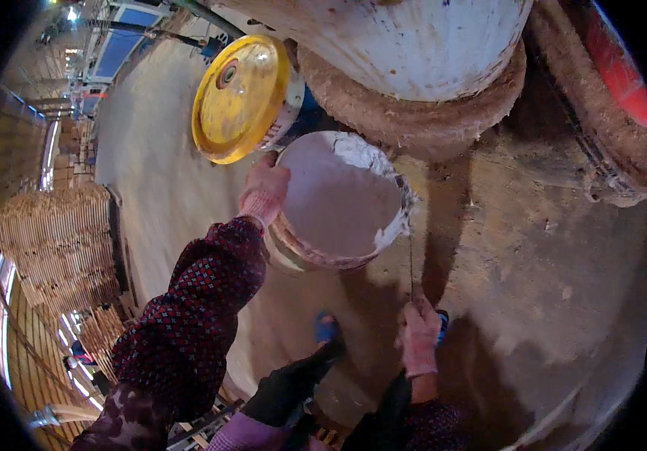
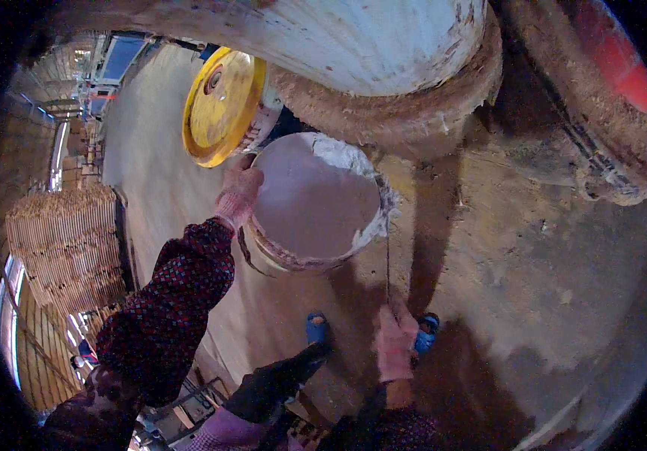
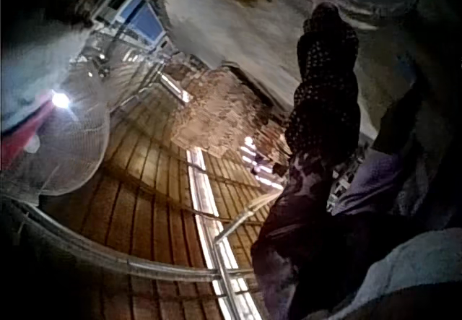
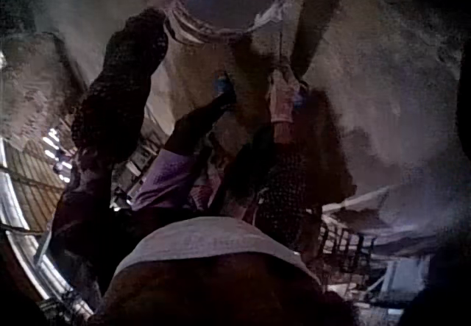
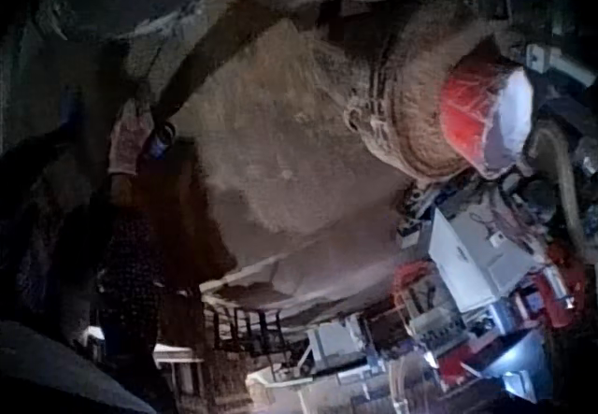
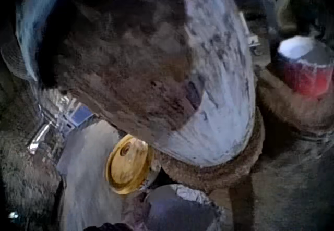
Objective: The person scrapes the interior of a white bucket with a metal scraper, collecting residue into a smaller container. They then pour the collected material into a larger bucket and continue scraping another bucket.
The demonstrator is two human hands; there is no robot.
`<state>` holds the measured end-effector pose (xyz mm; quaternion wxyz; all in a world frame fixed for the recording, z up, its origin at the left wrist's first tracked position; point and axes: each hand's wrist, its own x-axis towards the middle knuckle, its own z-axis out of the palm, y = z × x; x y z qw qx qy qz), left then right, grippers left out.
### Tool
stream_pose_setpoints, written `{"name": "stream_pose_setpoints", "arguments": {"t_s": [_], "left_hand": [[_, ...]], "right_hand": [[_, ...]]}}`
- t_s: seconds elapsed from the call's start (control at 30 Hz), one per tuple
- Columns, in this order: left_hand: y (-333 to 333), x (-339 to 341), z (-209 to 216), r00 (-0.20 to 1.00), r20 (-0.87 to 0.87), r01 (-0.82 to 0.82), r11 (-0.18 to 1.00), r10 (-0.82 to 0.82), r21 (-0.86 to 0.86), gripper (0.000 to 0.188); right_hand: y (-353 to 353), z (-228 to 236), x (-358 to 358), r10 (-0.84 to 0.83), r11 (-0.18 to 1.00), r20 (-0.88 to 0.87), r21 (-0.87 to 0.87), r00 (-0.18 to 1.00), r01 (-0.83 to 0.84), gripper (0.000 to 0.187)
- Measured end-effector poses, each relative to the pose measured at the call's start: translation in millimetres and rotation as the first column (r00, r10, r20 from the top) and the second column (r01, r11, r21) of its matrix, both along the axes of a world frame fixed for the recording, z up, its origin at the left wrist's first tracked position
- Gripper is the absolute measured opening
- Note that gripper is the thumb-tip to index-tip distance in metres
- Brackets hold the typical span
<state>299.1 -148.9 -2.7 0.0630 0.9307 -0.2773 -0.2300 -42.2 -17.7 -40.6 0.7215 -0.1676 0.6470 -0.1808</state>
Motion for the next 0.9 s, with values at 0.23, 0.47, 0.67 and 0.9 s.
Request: {"name": "stream_pose_setpoints", "arguments": {"t_s": [0.23, 0.47, 0.67, 0.9], "left_hand": [[23, 19, 6, 0.999, 0.028, 0.042, 0.999, -0.043, 0.026, 0.041], [60, -1, 35, 0.993, 0.045, 0.113, 0.992, -0.110, -0.063, 0.040], [65, -4, 51, 0.971, 0.096, 0.222, 0.975, -0.220, -0.018, 0.037], [55, -12, 44, 0.949, 0.180, 0.237, 0.963, -0.257, 0.128, 0.039]], "right_hand": [[-13, -12, 32, -0.076, 0.996, 0.152, 0.059, 0.986, 0.068, 0.041], [17, 55, -51, 0.371, 0.544, -0.644, -0.433, 0.669, -0.719, 0.028], [13, 87, -35, 0.409, 0.212, -0.905, -0.030, 0.117, -0.977, 0.023], [3, 37, 21, 0.329, 0.163, -0.944, 0.073, -0.016, -0.984, 0.041]]}}
